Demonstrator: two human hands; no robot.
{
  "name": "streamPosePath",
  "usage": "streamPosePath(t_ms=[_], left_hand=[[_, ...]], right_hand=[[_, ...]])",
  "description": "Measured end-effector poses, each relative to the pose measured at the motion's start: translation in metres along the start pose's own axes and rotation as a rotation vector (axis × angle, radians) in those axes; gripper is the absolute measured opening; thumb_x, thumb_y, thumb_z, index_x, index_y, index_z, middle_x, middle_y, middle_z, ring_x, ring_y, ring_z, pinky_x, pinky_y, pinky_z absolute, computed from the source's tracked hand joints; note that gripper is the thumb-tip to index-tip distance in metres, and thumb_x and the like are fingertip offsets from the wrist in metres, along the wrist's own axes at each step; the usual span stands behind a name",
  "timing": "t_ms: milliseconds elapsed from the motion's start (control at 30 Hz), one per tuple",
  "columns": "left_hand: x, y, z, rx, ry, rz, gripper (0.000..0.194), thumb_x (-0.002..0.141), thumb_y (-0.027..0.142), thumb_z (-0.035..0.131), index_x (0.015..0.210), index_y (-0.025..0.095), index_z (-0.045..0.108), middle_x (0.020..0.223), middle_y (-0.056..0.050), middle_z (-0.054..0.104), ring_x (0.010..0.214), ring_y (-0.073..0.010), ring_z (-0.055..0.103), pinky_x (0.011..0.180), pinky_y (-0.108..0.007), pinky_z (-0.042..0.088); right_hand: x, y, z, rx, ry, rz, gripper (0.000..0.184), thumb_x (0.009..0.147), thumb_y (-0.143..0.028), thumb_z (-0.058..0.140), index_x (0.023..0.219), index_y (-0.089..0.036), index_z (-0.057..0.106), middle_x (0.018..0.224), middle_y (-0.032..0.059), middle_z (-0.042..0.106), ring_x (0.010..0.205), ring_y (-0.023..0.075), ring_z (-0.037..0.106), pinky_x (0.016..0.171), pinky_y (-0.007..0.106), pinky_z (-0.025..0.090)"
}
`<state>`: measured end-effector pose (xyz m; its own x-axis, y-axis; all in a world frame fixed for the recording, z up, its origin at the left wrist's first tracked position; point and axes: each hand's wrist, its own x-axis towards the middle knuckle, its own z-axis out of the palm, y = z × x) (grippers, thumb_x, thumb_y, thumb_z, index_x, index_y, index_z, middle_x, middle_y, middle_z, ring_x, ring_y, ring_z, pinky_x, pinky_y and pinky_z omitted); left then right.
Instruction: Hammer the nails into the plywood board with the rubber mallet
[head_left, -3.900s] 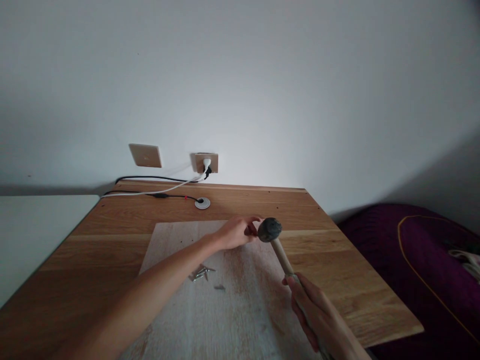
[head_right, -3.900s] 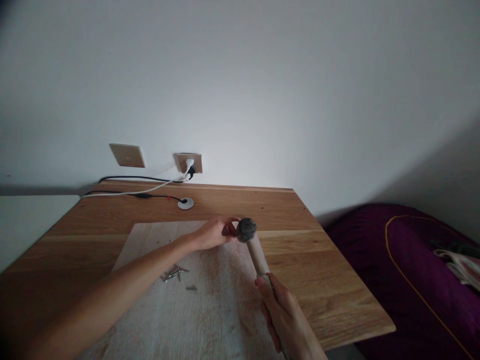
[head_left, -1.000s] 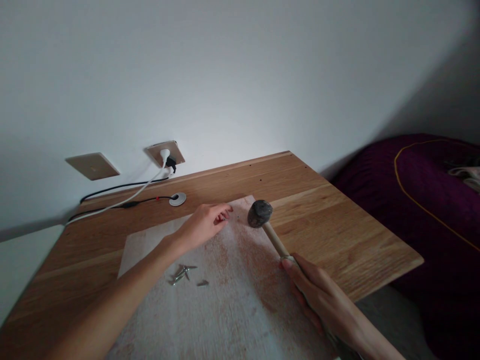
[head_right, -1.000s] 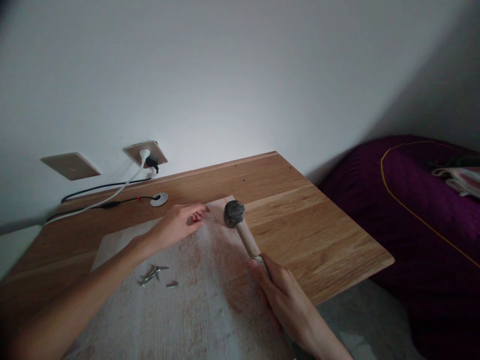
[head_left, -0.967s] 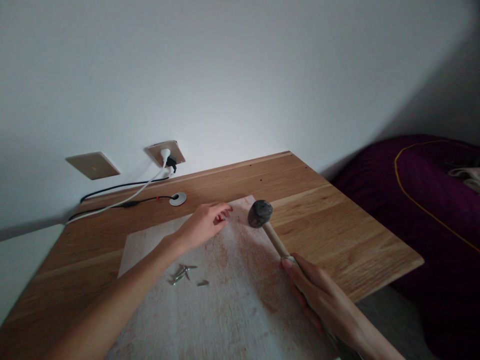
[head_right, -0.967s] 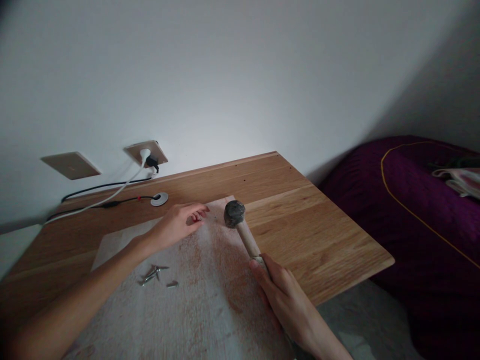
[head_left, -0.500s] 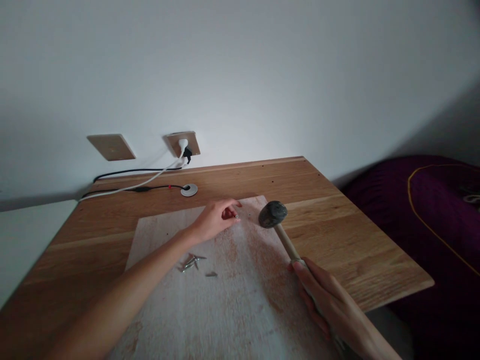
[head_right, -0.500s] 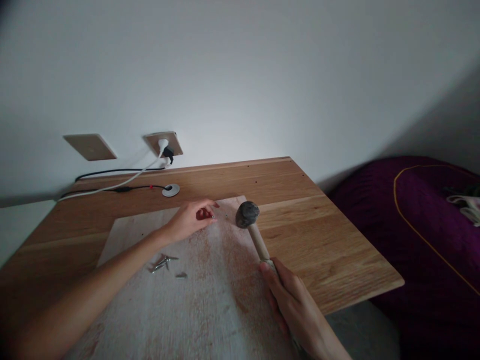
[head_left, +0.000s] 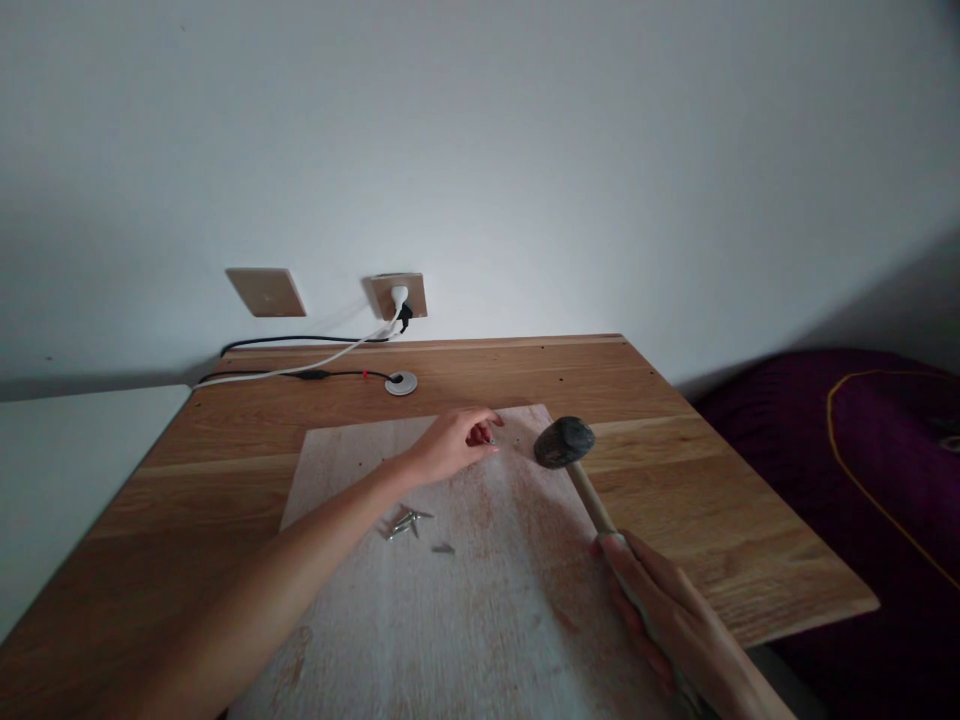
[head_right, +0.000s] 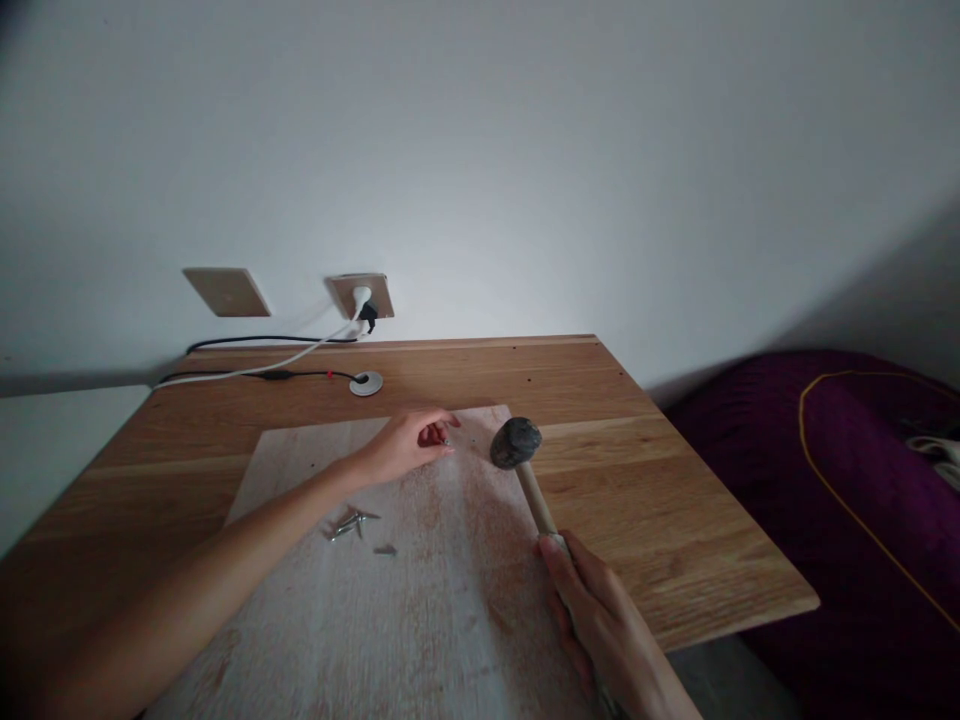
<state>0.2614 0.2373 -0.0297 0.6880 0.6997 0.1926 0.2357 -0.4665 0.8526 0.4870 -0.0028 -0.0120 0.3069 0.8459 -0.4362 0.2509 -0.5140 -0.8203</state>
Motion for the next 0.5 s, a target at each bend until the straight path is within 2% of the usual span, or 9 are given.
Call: streamPosePath(t_ms=[333, 500], left_hand=[[-0.001, -0.001, 0.002, 0.025, 0.021, 0.014, 0.027, 0.086, 0.014, 0.084, 0.112, 0.017, 0.076, 0.091, -0.003, 0.077, 0.079, -0.0159, 0.070, 0.074, -0.027, 0.052], [-0.002, -0.002, 0.002, 0.010, 0.010, 0.018, 0.028, 0.087, 0.013, 0.082, 0.114, 0.018, 0.076, 0.092, -0.003, 0.079, 0.079, -0.0156, 0.071, 0.075, -0.027, 0.053]], right_hand=[[-0.011, -0.021, 0.003, 0.066, -0.004, -0.008, 0.069, 0.092, -0.090, 0.055, 0.086, -0.022, 0.057, 0.054, -0.0111, 0.046, 0.035, 0.0030, 0.032, 0.035, 0.015, 0.024], [-0.012, -0.021, 0.006, 0.071, 0.039, 0.016, 0.070, 0.088, -0.092, 0.058, 0.083, -0.022, 0.057, 0.056, -0.0104, 0.048, 0.036, 0.0028, 0.033, 0.036, 0.016, 0.025]])
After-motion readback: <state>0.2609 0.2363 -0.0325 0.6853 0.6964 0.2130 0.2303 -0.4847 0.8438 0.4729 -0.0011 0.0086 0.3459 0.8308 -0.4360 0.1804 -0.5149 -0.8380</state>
